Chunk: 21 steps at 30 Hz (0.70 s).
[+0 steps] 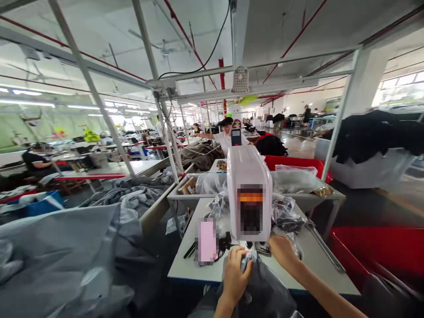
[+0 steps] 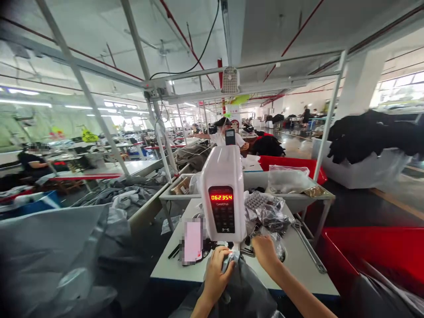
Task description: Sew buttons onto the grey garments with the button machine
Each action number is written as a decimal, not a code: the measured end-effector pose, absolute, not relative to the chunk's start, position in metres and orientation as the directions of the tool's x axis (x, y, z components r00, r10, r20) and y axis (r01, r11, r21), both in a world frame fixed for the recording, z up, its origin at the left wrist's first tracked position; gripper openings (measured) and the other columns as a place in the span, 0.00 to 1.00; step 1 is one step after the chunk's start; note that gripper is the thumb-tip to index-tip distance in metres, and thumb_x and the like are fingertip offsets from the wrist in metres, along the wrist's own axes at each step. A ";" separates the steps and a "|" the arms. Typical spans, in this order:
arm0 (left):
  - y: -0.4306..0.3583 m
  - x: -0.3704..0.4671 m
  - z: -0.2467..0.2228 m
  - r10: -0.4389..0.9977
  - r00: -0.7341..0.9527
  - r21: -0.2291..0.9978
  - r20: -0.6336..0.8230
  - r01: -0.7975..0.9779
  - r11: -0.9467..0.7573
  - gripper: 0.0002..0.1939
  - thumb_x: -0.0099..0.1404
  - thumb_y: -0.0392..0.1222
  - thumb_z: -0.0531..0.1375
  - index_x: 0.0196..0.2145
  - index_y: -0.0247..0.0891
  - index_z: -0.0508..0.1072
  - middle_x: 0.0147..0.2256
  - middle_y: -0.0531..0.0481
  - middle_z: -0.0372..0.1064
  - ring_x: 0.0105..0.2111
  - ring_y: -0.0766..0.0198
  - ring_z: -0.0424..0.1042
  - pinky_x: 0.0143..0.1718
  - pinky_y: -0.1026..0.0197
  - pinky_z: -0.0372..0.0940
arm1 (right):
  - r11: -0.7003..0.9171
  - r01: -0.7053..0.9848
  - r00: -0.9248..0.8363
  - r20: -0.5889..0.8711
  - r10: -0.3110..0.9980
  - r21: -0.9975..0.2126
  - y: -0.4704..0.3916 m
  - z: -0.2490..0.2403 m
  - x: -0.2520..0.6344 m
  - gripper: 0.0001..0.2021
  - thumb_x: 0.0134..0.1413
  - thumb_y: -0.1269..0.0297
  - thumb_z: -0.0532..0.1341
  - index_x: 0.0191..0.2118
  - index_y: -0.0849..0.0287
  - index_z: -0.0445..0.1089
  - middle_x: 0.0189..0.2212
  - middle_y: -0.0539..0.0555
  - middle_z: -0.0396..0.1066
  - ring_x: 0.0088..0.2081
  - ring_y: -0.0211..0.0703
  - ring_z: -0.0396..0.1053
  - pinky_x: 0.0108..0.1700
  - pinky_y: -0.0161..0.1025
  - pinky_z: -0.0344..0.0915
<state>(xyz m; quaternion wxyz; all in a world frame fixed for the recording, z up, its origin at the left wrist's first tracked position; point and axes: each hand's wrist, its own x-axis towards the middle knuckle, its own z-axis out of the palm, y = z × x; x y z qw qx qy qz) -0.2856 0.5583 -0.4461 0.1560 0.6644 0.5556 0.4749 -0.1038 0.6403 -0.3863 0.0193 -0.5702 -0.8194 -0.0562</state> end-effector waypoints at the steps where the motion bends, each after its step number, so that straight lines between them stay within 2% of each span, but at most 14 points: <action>1: 0.557 -0.285 -0.444 0.887 -0.071 0.741 0.457 0.582 -0.335 0.08 0.63 0.40 0.57 0.41 0.43 0.71 0.46 0.46 0.68 0.49 0.56 0.67 0.51 0.51 0.65 | 0.350 0.932 -0.357 0.083 0.930 0.092 0.641 -0.388 -0.102 0.18 0.52 0.81 0.51 0.36 0.61 0.77 0.37 0.61 0.76 0.43 0.54 0.73 0.47 0.43 0.62; 3: 0.557 -0.285 -0.440 0.888 -0.082 0.757 0.452 0.563 -0.333 0.08 0.62 0.38 0.58 0.41 0.42 0.72 0.45 0.46 0.68 0.49 0.56 0.67 0.51 0.52 0.64 | 0.359 0.926 -0.369 0.067 0.927 0.120 0.643 -0.390 -0.099 0.18 0.54 0.80 0.51 0.39 0.61 0.77 0.40 0.61 0.75 0.45 0.56 0.72 0.47 0.44 0.61; 5: 0.556 -0.285 -0.440 0.889 -0.092 0.768 0.449 0.548 -0.331 0.09 0.61 0.37 0.59 0.41 0.42 0.71 0.45 0.46 0.68 0.48 0.57 0.67 0.51 0.53 0.64 | 0.368 0.923 -0.375 0.052 0.926 0.113 0.644 -0.391 -0.098 0.17 0.54 0.80 0.51 0.37 0.61 0.76 0.41 0.61 0.75 0.46 0.55 0.72 0.47 0.44 0.60; 10: 0.557 -0.284 -0.442 0.889 -0.095 0.773 0.448 0.540 -0.332 0.10 0.61 0.36 0.59 0.41 0.42 0.72 0.45 0.47 0.68 0.49 0.58 0.66 0.52 0.52 0.63 | 0.348 0.934 -0.351 0.024 0.936 0.084 0.650 -0.392 -0.098 0.15 0.55 0.77 0.51 0.32 0.62 0.76 0.34 0.61 0.76 0.41 0.56 0.74 0.45 0.46 0.59; 15: 0.559 -0.285 -0.442 0.889 -0.100 0.768 0.446 0.553 -0.323 0.10 0.61 0.37 0.59 0.41 0.42 0.72 0.45 0.47 0.68 0.49 0.58 0.66 0.52 0.53 0.63 | 0.321 0.944 -0.327 0.071 0.942 0.080 0.651 -0.394 -0.098 0.17 0.59 0.73 0.50 0.31 0.58 0.76 0.35 0.63 0.76 0.40 0.55 0.74 0.45 0.45 0.58; 21: 0.559 -0.284 -0.444 0.883 -0.089 0.746 0.461 0.577 -0.331 0.09 0.62 0.37 0.58 0.41 0.41 0.71 0.45 0.46 0.68 0.49 0.57 0.66 0.52 0.52 0.63 | 0.317 0.948 -0.319 0.121 0.940 0.033 0.645 -0.391 -0.096 0.14 0.58 0.73 0.51 0.31 0.61 0.75 0.34 0.61 0.76 0.39 0.53 0.73 0.43 0.43 0.56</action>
